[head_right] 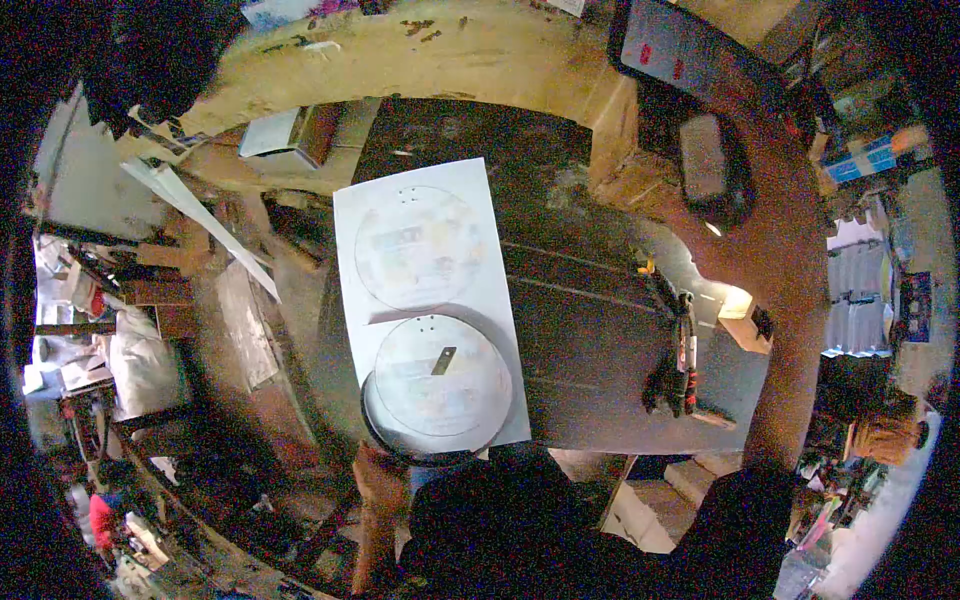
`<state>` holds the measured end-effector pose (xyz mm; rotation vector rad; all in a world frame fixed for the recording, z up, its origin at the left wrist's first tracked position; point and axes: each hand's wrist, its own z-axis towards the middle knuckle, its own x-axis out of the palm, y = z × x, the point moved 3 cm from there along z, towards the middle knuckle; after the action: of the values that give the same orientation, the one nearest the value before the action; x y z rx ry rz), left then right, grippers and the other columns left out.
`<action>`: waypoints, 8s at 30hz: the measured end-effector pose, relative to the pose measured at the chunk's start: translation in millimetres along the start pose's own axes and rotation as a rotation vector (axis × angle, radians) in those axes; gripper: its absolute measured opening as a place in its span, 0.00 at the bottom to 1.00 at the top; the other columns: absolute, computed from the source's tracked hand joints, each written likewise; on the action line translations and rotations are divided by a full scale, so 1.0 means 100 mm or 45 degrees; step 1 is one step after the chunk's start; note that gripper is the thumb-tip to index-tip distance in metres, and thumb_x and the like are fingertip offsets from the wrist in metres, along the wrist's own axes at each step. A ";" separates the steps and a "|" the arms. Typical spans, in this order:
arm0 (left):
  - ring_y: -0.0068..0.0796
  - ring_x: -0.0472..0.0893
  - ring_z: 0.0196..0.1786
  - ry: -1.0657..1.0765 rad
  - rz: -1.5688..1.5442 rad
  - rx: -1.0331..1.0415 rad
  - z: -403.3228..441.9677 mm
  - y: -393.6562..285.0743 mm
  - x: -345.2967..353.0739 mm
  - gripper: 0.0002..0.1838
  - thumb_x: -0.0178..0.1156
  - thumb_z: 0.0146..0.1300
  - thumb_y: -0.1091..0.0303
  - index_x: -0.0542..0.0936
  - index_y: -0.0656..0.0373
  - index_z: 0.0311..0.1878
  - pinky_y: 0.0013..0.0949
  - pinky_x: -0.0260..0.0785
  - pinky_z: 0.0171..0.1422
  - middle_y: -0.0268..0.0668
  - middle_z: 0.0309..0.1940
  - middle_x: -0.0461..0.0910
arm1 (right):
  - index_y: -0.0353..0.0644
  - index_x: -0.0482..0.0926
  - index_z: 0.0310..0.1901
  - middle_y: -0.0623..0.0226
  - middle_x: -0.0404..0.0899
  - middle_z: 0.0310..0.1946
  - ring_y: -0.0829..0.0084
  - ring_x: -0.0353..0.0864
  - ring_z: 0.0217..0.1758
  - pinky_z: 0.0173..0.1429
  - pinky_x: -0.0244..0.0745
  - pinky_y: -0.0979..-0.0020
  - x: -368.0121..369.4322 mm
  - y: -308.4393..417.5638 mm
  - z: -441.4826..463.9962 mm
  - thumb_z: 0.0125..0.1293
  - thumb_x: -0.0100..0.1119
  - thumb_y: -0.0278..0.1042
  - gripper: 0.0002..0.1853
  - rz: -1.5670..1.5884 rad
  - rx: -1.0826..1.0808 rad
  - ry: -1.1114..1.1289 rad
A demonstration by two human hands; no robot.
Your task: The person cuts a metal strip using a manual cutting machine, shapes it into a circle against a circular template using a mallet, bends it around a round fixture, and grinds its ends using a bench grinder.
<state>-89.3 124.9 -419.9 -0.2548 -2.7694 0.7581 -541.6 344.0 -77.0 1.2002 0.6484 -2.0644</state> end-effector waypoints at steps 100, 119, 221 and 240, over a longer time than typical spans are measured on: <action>0.36 0.82 0.47 0.407 1.729 1.508 -0.25 -0.29 1.26 0.21 0.59 0.44 0.82 0.84 0.60 0.45 0.39 0.76 0.45 0.35 0.39 0.84 | 0.38 0.72 0.43 0.67 0.77 0.30 0.79 0.74 0.25 0.30 0.74 0.74 1.84 2.11 -0.29 0.52 0.65 0.31 0.17 2.310 0.274 -0.068; 0.34 0.81 0.44 0.382 1.735 1.594 -0.28 -0.29 1.30 0.23 0.62 0.40 0.81 0.85 0.58 0.44 0.38 0.78 0.40 0.32 0.35 0.83 | 0.38 0.74 0.43 0.66 0.77 0.33 0.77 0.74 0.31 0.39 0.69 0.74 1.66 2.10 -0.67 0.48 0.67 0.28 0.19 2.295 0.347 -0.059; 0.39 0.78 0.60 0.900 1.701 1.656 -0.21 -1.22 1.39 0.25 0.76 0.52 0.63 0.82 0.56 0.53 0.46 0.66 0.61 0.37 0.55 0.81 | 0.39 0.79 0.31 0.63 0.81 0.22 0.69 0.77 0.25 0.35 0.74 0.62 1.86 0.91 -1.68 0.58 0.72 0.45 0.17 0.720 1.324 0.371; 0.30 0.84 0.44 0.615 1.522 1.087 0.55 -1.80 1.28 0.11 0.61 0.65 0.73 0.81 0.63 0.49 0.31 0.73 0.49 0.42 0.39 0.85 | 0.40 0.78 0.54 0.53 0.80 0.52 0.51 0.78 0.58 0.61 0.74 0.58 2.07 1.67 -0.89 0.61 0.69 0.48 0.26 0.772 0.464 0.397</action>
<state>-245.5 -24.2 -346.4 -1.6390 -1.4192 1.6965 -443.2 234.8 -316.1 1.6959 0.0088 -1.5254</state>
